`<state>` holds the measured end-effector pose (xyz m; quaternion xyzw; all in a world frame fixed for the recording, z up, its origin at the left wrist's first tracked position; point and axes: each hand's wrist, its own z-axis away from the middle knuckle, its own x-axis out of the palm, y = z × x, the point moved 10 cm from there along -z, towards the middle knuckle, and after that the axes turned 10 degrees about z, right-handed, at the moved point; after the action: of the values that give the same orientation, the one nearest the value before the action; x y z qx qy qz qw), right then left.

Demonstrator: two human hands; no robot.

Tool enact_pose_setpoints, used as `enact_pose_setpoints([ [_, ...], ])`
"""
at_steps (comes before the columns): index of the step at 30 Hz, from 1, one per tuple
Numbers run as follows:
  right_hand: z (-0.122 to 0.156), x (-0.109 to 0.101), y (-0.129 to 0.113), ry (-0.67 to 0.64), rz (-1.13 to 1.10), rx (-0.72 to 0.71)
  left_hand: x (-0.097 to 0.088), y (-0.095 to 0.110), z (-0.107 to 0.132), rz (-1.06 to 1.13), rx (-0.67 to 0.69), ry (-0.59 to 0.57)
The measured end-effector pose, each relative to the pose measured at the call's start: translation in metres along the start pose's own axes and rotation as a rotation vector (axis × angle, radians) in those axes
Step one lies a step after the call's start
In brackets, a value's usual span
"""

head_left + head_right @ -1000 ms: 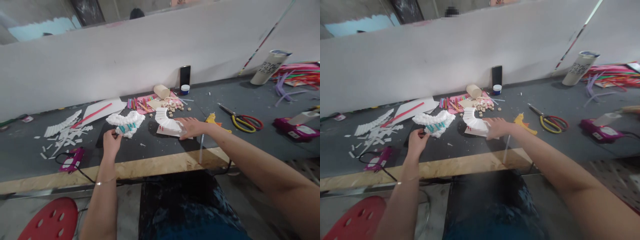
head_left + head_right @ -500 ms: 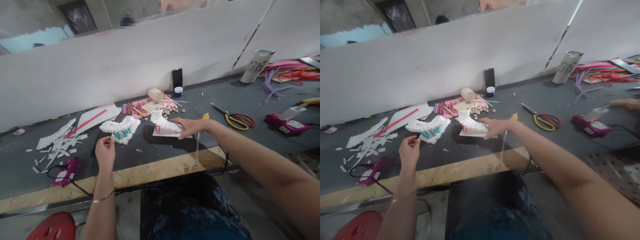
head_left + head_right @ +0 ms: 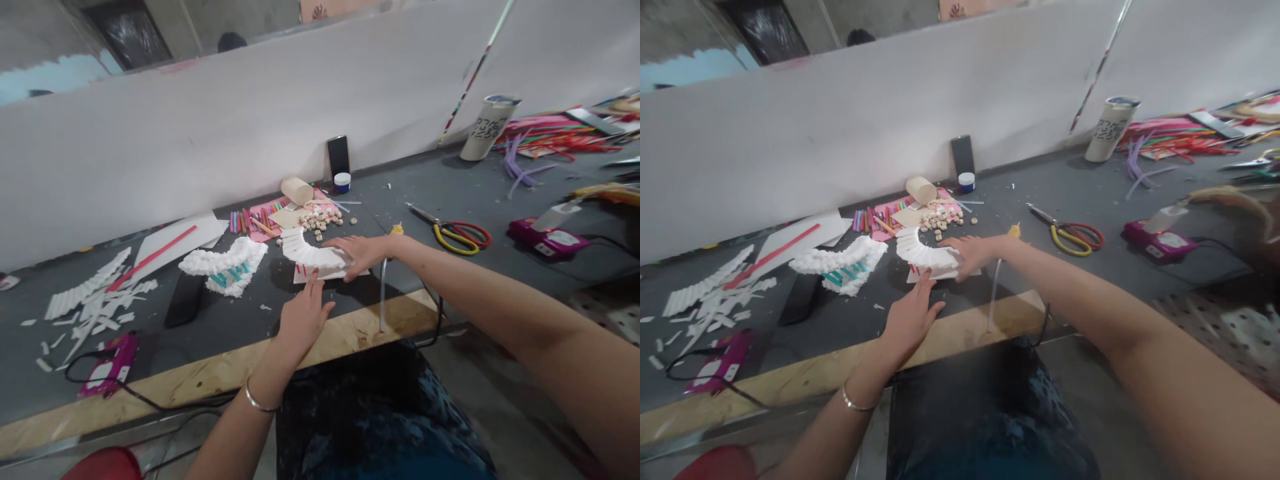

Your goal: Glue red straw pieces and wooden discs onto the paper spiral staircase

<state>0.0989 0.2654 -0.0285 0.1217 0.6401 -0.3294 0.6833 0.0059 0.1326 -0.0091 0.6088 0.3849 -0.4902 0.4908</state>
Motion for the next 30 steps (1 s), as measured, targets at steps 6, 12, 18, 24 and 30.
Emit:
enact_pose_setpoints([
  [6,-0.004,0.001,-0.002,0.004,0.027,0.008,0.009,-0.001,-0.002,-0.050,0.021,-0.021],
  [12,-0.005,0.001,-0.011,0.051,0.080,-0.028,0.018,-0.002,-0.004,-0.080,0.027,-0.018],
  [18,0.009,-0.020,0.000,0.059,0.057,0.010,0.020,-0.005,-0.008,-0.078,0.010,0.025],
  [24,0.067,-0.100,0.100,0.450,-0.016,0.451,0.021,-0.009,-0.009,-0.068,-0.008,0.029],
  [30,0.077,-0.121,0.129,0.591,0.016,0.521,0.023,-0.011,-0.008,-0.131,-0.012,0.056],
])
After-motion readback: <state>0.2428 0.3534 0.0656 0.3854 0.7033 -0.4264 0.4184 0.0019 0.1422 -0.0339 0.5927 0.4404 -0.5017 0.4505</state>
